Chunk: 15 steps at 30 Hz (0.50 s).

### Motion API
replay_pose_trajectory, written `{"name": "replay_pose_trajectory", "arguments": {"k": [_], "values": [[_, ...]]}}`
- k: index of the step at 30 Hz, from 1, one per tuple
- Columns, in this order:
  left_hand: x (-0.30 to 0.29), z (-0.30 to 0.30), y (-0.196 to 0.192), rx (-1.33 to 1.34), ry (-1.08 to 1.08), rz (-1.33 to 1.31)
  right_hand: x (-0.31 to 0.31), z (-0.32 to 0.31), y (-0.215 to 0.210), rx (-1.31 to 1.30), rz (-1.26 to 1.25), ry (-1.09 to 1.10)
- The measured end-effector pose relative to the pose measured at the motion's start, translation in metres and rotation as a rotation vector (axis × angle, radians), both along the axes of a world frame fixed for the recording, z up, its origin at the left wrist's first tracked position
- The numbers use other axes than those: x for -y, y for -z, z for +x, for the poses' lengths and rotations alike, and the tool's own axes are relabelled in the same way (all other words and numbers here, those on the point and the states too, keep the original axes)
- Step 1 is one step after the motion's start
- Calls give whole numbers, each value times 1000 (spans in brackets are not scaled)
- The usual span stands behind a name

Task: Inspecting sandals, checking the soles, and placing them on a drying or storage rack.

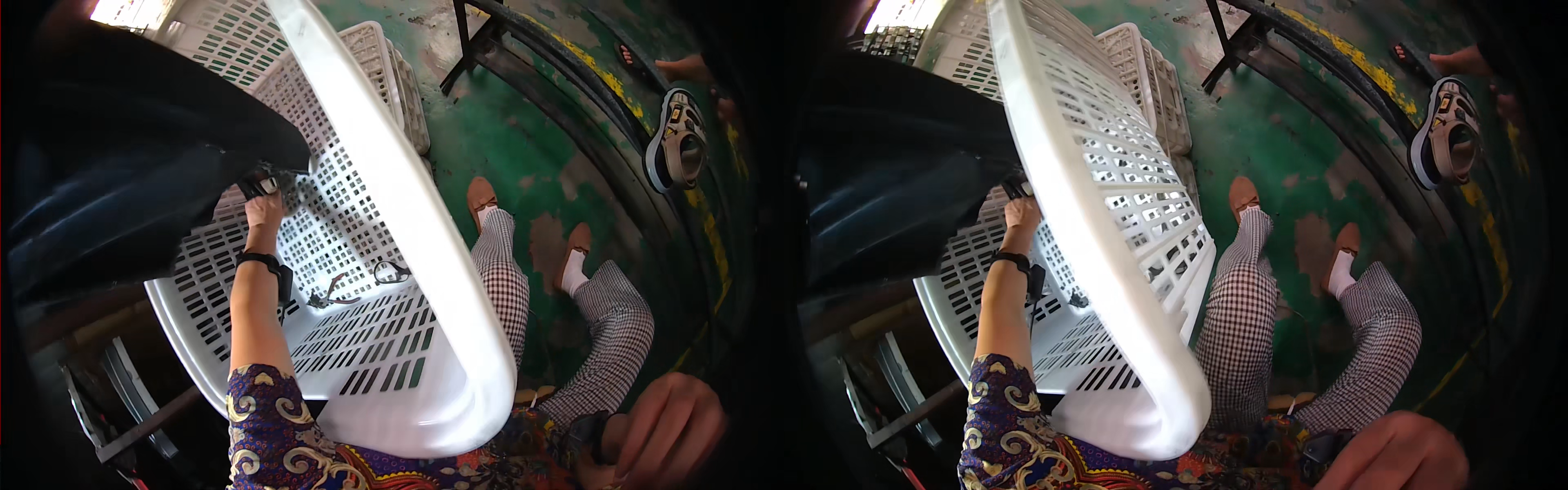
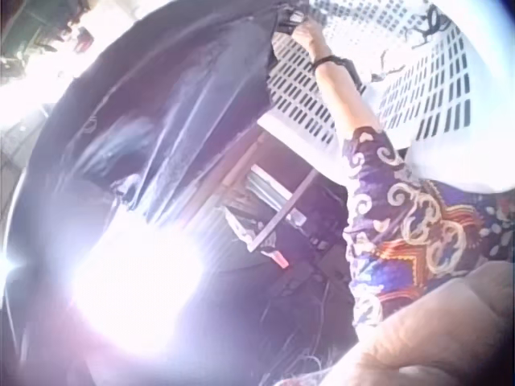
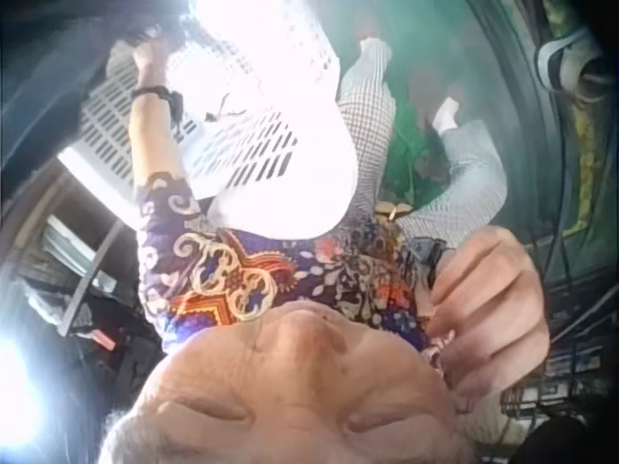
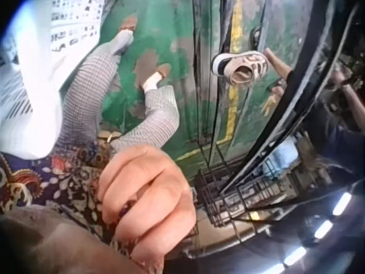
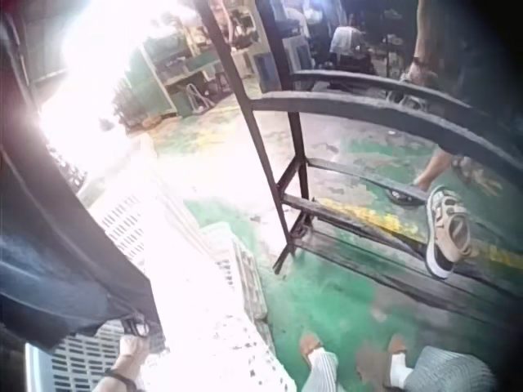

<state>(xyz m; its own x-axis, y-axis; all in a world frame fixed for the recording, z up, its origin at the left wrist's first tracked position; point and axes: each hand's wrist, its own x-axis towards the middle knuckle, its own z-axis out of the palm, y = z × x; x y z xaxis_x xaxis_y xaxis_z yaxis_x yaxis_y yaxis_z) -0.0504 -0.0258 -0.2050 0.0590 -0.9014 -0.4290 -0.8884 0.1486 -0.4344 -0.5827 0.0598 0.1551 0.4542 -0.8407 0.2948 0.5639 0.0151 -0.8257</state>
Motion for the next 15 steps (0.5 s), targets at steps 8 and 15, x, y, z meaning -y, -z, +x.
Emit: {"name": "replay_pose_trajectory", "arguments": {"k": [8,15], "values": [[-47,50,-254,-69,-394,-389,-76,-4,-40,170,-131,150],[-135,11,-397,-893,-387,-602,-171,-13,-52,-67,94,345]]}}
